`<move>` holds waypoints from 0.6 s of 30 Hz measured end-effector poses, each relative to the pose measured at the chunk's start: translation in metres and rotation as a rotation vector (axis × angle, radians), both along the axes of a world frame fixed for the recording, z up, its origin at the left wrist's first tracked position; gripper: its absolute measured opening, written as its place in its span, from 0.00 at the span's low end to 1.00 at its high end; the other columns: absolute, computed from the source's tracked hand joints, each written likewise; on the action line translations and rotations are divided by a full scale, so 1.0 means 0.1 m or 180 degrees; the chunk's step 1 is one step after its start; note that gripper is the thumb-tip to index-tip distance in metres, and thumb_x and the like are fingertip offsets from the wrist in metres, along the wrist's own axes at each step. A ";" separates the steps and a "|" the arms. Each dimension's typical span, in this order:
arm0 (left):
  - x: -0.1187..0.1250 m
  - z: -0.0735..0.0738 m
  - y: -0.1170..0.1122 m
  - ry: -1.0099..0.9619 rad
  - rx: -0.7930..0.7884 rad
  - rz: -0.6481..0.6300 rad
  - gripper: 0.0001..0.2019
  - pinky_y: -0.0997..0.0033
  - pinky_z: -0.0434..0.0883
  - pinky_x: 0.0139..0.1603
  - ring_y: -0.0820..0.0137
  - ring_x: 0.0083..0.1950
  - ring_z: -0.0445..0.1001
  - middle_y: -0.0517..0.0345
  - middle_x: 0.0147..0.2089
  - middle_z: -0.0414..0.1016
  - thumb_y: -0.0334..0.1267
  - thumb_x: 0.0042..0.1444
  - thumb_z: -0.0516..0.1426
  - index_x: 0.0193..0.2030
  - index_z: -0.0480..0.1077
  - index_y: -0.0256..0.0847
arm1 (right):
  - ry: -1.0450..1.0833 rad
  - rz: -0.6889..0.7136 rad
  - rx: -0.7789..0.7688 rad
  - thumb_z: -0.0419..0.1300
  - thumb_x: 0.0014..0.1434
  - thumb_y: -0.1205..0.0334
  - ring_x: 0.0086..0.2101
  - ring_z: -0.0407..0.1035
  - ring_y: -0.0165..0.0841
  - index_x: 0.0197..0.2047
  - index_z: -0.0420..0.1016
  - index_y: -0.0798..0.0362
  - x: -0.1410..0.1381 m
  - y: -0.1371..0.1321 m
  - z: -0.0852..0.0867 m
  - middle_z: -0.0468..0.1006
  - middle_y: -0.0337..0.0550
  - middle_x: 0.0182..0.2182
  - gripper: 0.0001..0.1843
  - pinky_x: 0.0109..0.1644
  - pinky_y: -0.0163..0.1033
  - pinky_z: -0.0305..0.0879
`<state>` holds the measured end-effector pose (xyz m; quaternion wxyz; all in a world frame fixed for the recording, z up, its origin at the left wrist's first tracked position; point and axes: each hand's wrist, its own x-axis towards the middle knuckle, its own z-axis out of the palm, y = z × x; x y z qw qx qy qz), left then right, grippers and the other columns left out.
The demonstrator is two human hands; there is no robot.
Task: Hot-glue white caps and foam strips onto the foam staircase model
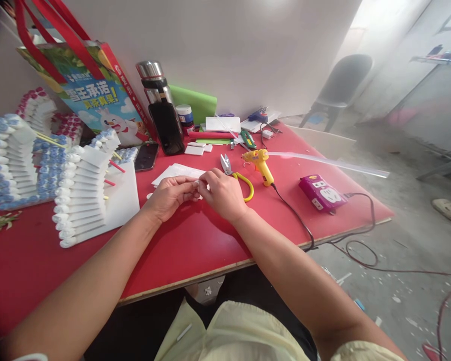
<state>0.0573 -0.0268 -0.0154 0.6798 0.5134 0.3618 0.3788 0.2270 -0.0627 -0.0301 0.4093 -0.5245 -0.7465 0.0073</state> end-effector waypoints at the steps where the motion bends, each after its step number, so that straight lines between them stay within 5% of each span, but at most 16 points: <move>1: 0.01 0.00 0.00 -0.0013 -0.0033 0.0014 0.14 0.71 0.74 0.38 0.72 0.31 0.74 0.54 0.29 0.77 0.40 0.47 0.71 0.36 0.81 0.32 | -0.0063 -0.0030 0.0010 0.55 0.68 0.62 0.31 0.71 0.32 0.38 0.75 0.53 0.00 0.00 0.00 0.78 0.45 0.34 0.10 0.36 0.36 0.62; 7: 0.01 -0.02 0.03 -0.0177 -0.0358 0.0056 0.12 0.72 0.75 0.37 0.71 0.31 0.76 0.53 0.28 0.78 0.36 0.46 0.72 0.35 0.80 0.30 | -0.0229 -0.0134 0.0049 0.52 0.70 0.61 0.29 0.70 0.31 0.39 0.75 0.54 -0.03 0.03 -0.04 0.79 0.45 0.34 0.12 0.35 0.36 0.60; 11: -0.04 -0.02 0.07 -0.0244 -0.0584 0.0197 0.09 0.74 0.76 0.36 0.72 0.32 0.77 0.50 0.31 0.80 0.32 0.49 0.69 0.37 0.81 0.29 | -0.0130 -0.0315 0.0045 0.52 0.69 0.63 0.30 0.71 0.31 0.40 0.76 0.54 0.05 -0.04 0.09 0.79 0.45 0.36 0.12 0.34 0.36 0.60; 15: -0.08 -0.03 0.10 -0.0312 -0.0805 0.0371 0.08 0.77 0.78 0.36 0.74 0.32 0.78 0.48 0.35 0.82 0.28 0.50 0.66 0.39 0.81 0.28 | -0.0720 -0.1071 -0.0422 0.53 0.69 0.57 0.30 0.70 0.35 0.36 0.77 0.53 0.44 -0.28 0.26 0.79 0.48 0.35 0.15 0.33 0.39 0.58; 18: -0.09 -0.04 0.12 -0.0391 -0.0864 0.0348 0.08 0.76 0.79 0.36 0.73 0.32 0.78 0.47 0.35 0.82 0.27 0.51 0.65 0.39 0.80 0.28 | -0.1228 -0.1715 -0.0824 0.55 0.66 0.51 0.36 0.72 0.44 0.39 0.79 0.55 0.89 -0.43 0.22 0.79 0.54 0.38 0.18 0.36 0.43 0.62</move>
